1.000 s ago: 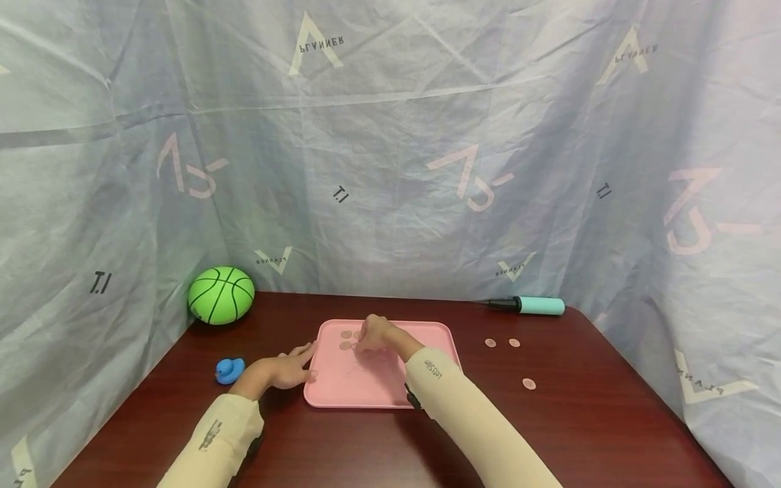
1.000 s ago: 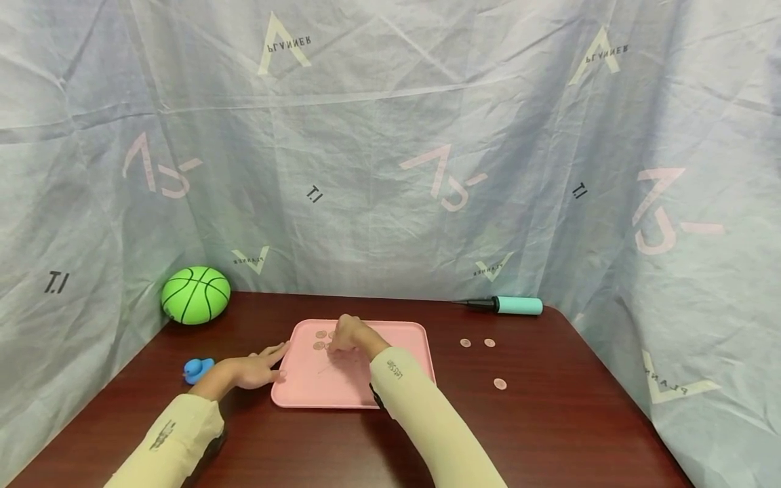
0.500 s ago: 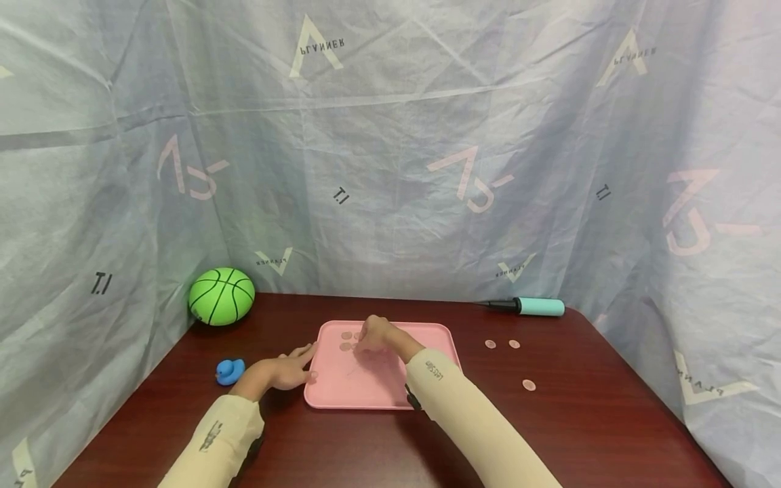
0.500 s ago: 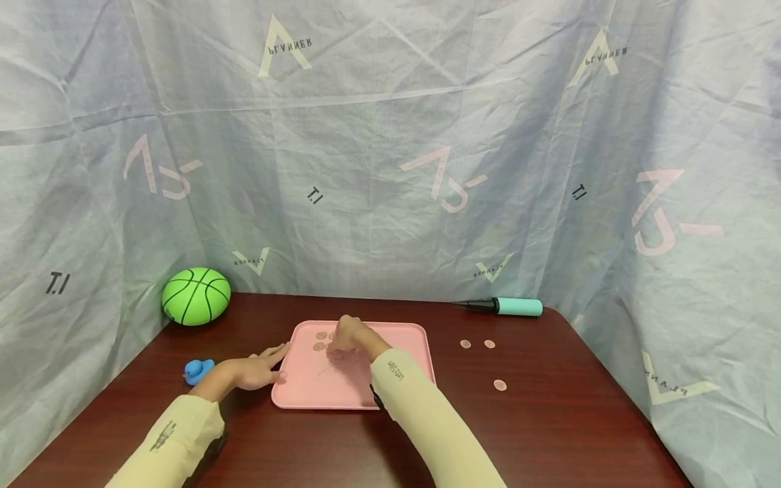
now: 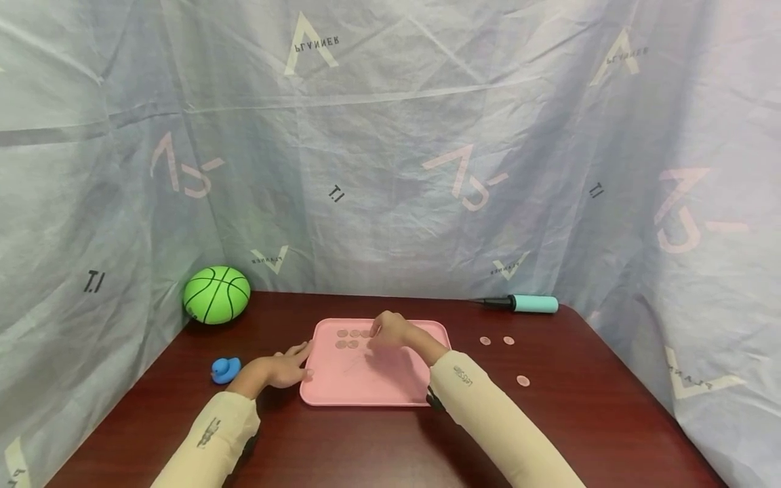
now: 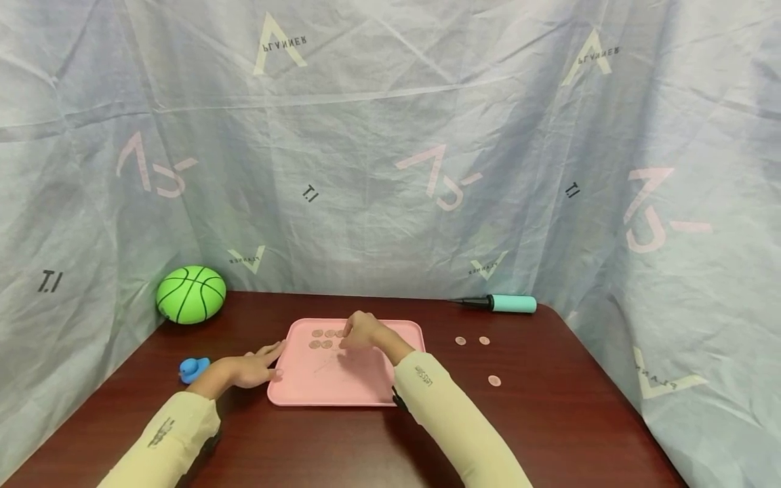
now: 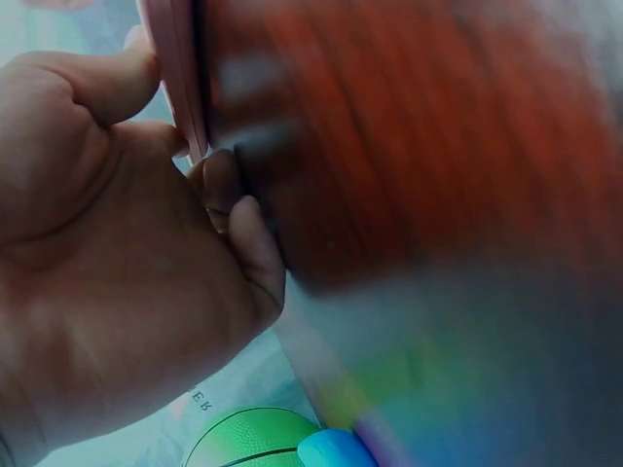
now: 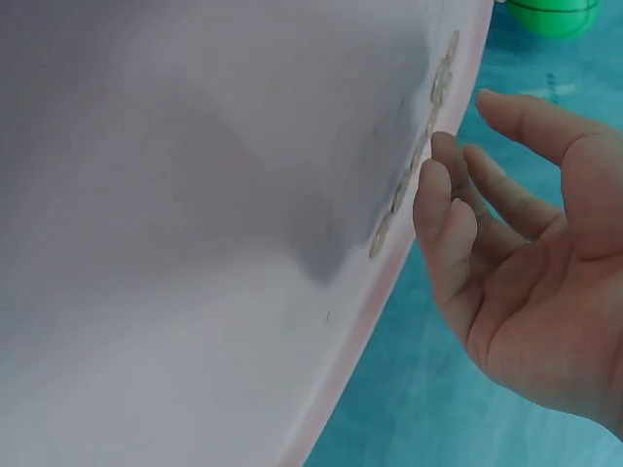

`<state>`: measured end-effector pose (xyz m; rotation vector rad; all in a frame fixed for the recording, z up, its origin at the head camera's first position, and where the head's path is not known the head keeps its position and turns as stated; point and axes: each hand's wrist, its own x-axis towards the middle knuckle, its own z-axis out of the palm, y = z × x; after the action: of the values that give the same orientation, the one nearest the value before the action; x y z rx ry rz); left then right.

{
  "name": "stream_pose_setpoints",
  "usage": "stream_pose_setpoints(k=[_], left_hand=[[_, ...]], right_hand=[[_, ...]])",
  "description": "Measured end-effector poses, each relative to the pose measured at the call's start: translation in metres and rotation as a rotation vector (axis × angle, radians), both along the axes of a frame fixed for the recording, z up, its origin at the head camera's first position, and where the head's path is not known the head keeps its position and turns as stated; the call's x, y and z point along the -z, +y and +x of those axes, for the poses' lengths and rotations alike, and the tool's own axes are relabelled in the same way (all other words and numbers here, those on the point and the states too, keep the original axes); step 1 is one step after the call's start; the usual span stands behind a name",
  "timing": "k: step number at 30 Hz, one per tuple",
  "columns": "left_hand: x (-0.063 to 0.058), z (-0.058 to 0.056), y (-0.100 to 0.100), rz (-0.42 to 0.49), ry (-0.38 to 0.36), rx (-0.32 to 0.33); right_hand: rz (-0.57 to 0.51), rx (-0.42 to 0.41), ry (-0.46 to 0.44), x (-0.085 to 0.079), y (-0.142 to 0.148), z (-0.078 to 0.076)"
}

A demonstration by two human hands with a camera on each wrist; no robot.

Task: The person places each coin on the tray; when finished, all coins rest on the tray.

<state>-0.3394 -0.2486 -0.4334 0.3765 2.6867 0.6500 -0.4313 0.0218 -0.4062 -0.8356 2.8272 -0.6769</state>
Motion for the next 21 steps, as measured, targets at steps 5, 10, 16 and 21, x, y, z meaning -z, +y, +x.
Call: stream_pose_setpoints(k=[5,10,16,21], left_hand=[[-0.007,0.003,0.003,0.0,0.007,0.01],[-0.012,0.007,0.004,-0.004,0.016,0.021],[-0.012,0.008,0.005,-0.006,0.021,0.027],[-0.013,0.007,0.004,-0.002,0.016,0.028]], right_hand=[[-0.04,-0.016,0.01,-0.004,0.021,0.003],[-0.07,-0.022,0.021,-0.007,0.041,0.004],[-0.138,0.005,0.115,-0.002,0.067,0.004],[-0.217,0.084,0.192,0.001,0.087,0.003]])
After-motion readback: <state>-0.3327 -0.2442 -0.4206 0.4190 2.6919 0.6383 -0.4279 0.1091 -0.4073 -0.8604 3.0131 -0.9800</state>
